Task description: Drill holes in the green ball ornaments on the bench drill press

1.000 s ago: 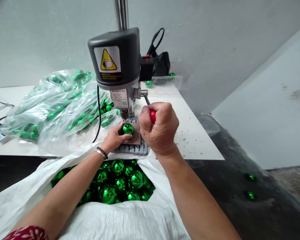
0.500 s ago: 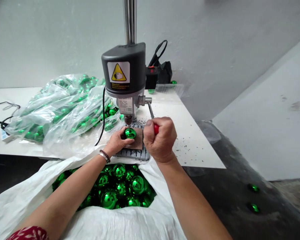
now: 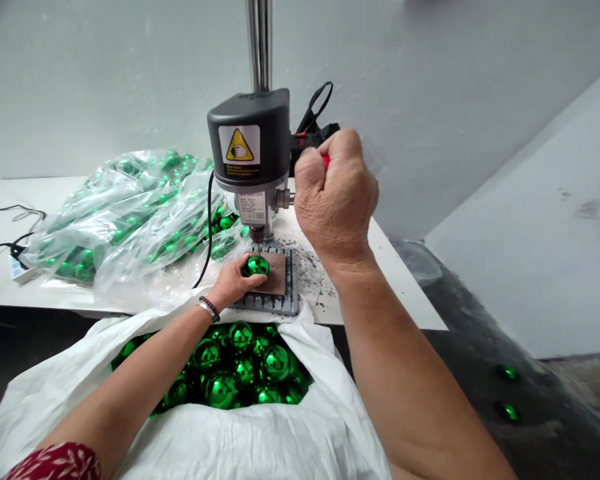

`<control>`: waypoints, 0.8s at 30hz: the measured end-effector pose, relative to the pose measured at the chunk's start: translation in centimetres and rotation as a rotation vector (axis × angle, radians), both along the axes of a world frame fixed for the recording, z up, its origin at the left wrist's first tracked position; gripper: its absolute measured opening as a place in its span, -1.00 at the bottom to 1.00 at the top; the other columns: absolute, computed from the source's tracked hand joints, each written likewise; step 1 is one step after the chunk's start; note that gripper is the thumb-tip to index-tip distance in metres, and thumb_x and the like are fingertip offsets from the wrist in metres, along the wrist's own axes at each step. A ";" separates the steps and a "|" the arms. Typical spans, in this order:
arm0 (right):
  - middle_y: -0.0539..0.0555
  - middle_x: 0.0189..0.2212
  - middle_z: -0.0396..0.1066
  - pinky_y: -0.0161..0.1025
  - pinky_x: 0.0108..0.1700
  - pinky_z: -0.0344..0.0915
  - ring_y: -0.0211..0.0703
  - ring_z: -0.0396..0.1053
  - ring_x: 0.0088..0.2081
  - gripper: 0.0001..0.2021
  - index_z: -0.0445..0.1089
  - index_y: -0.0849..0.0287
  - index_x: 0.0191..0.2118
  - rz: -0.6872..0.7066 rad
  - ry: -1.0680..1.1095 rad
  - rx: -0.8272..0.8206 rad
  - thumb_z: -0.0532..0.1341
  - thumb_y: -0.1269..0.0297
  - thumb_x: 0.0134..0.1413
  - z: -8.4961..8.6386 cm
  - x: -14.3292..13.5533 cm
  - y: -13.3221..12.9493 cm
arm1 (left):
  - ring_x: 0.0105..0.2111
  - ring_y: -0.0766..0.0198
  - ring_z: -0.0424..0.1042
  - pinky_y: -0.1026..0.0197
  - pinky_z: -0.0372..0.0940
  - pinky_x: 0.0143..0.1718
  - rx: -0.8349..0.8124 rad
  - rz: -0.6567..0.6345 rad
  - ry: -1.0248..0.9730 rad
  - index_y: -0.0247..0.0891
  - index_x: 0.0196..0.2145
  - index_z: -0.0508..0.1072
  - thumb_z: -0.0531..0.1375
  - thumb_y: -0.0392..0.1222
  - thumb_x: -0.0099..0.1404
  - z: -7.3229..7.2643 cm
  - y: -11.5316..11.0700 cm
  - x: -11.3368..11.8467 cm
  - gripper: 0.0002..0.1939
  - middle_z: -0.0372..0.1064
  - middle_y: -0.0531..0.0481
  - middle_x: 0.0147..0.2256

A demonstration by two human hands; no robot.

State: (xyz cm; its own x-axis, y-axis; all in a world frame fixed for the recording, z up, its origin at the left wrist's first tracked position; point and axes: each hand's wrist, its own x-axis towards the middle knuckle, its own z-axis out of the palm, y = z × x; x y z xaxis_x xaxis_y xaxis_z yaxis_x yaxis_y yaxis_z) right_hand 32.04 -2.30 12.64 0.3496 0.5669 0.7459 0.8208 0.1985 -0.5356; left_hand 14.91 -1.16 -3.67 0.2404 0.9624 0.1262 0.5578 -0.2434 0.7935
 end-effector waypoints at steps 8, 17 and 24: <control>-0.10 -0.54 0.06 -0.39 -0.32 -0.01 -0.46 -0.07 -0.50 -0.85 0.19 0.25 -0.37 0.040 -0.008 0.089 0.11 0.28 0.17 -0.4 0.3 0.3 | -0.18 0.13 0.44 0.12 0.30 -0.07 0.047 -0.077 0.033 -0.26 -0.11 0.44 0.31 -0.13 0.04 0.9 -1.9 -2.4 -0.57 0.50 -0.04 -0.21; -0.08 -0.53 0.14 -0.36 -0.33 -0.02 -0.47 -0.02 -0.49 -0.85 0.24 0.25 -0.36 0.040 -0.020 0.119 0.07 0.27 0.15 -0.8 0.5 0.4 | -0.05 0.08 0.47 0.13 0.30 0.04 -0.157 -0.325 0.204 -0.10 0.02 0.49 0.38 -0.17 -0.05 8.3 -6.4 -10.6 -0.39 0.50 -0.03 -0.04; -0.06 -0.52 0.18 -0.35 -0.36 0.04 -0.43 0.07 -0.48 -0.84 0.16 0.22 -0.39 0.062 -0.010 0.149 0.09 0.25 0.13 -0.9 0.4 0.4 | -0.31 0.13 0.52 0.18 0.39 -0.26 -0.246 -0.128 0.120 -0.14 -0.13 0.59 0.33 -0.14 0.00 9.8 -1.0 -15.2 -0.59 0.58 -0.06 -0.25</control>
